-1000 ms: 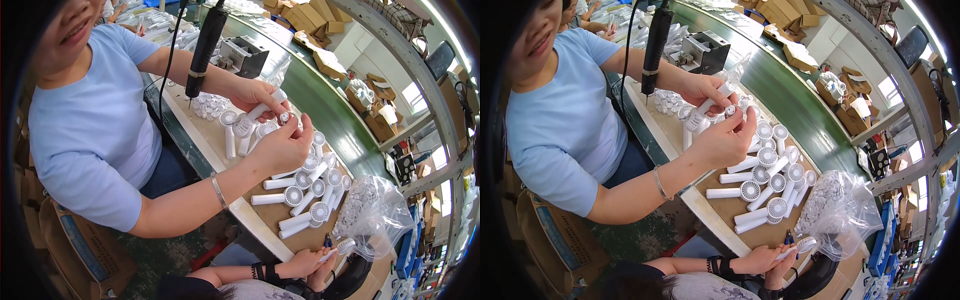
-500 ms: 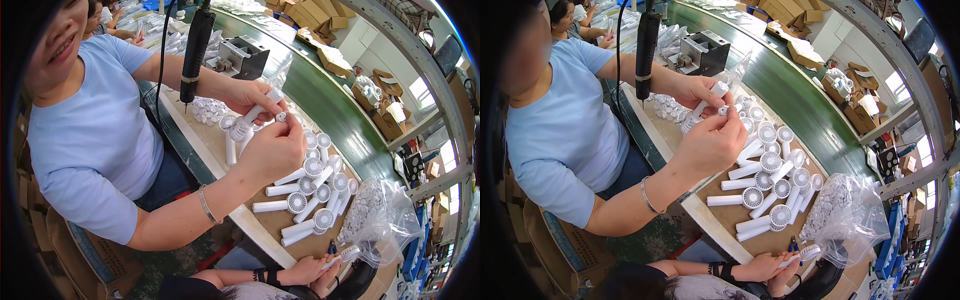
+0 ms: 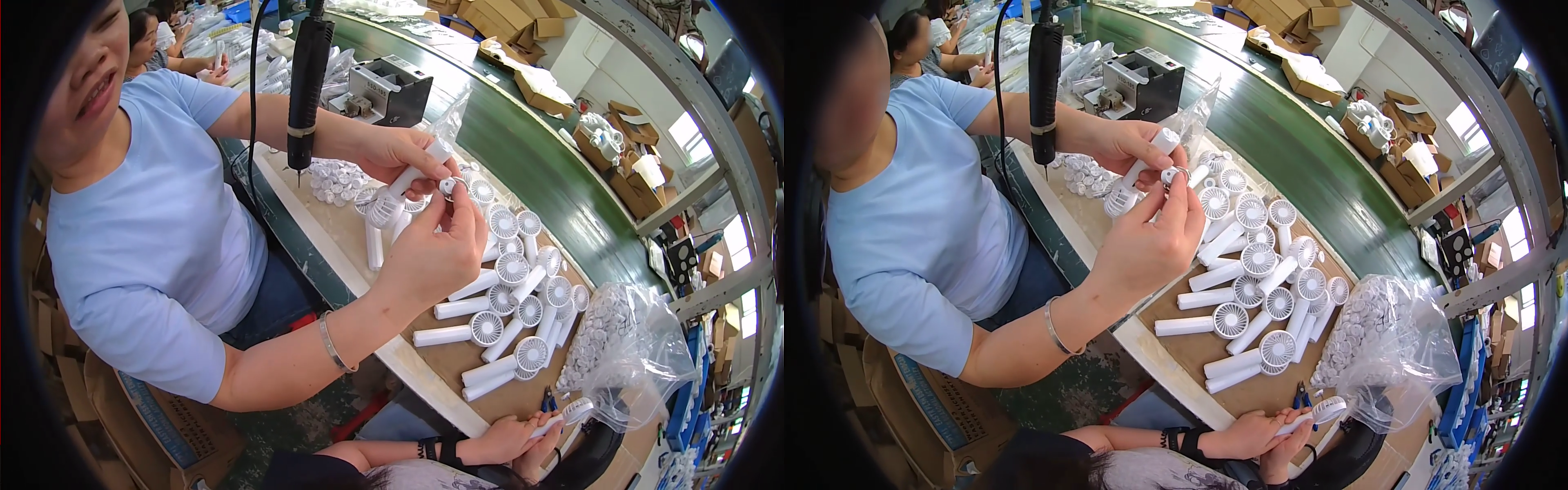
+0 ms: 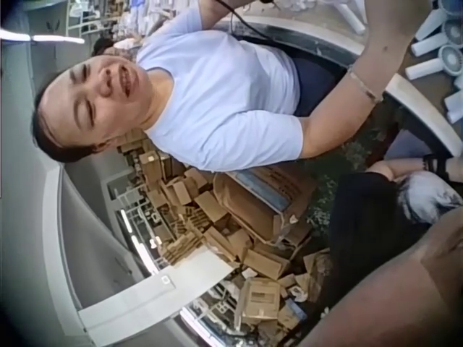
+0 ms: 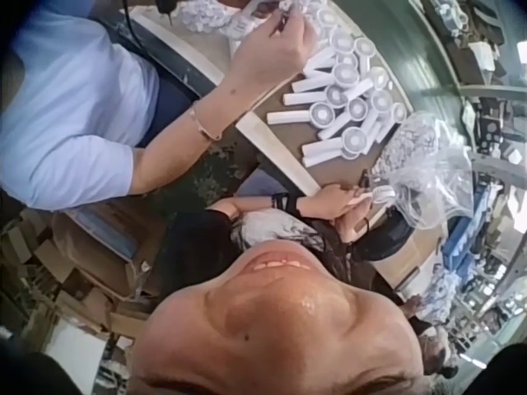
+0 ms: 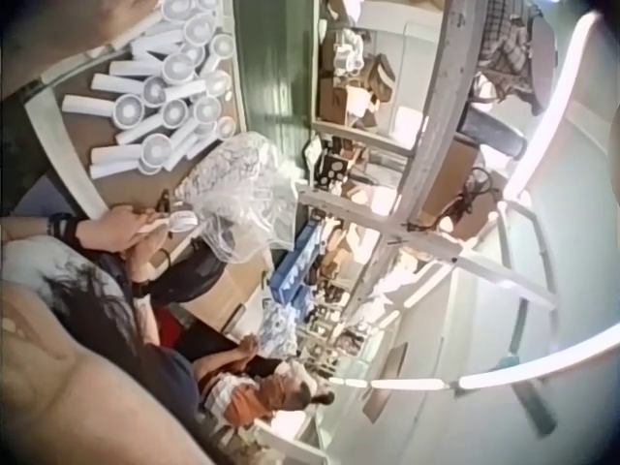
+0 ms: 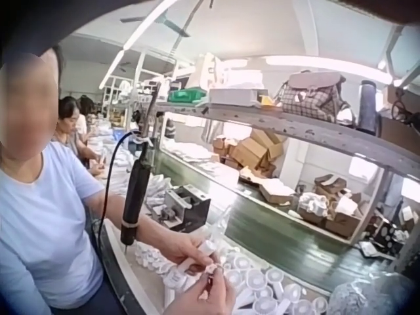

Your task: Assembling and inspecting portable handheld electric fans on a factory assembly line.

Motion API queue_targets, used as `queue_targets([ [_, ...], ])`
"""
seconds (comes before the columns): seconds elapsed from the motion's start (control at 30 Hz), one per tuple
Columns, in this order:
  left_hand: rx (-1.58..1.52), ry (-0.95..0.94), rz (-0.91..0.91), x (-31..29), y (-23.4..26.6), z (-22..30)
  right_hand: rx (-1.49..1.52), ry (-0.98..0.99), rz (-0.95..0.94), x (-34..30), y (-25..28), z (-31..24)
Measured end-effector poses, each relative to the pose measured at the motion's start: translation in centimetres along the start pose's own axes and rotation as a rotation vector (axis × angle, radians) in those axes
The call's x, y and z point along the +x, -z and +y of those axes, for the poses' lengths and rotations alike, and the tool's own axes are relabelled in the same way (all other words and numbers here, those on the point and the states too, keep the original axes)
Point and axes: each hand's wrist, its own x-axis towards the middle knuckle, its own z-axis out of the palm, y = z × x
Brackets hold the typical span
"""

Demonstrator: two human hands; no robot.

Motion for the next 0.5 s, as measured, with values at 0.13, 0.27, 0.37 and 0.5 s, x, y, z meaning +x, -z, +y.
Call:
queue_targets([
  [0.13,-0.049,0.024,0.021,0.1,0.7,0.3,-0.067,-0.010,-0.039,0.0,0.1,-0.6],
  [0.27,-0.055,0.049,-0.032,0.2,1.4,0.7,-0.268,-0.071,0.024,0.5,1.3,-2.6],
  [0.37,-0.089,-0.006,0.004,0.2,0.7,0.4,-0.813,-0.406,-0.184,0.5,4.6,-6.1],
  [0.5,-0.058,-0.018,-0.068,0.0,0.8,0.0,-1.595,-0.542,-0.828,0.5,-5.1,-13.6],
])
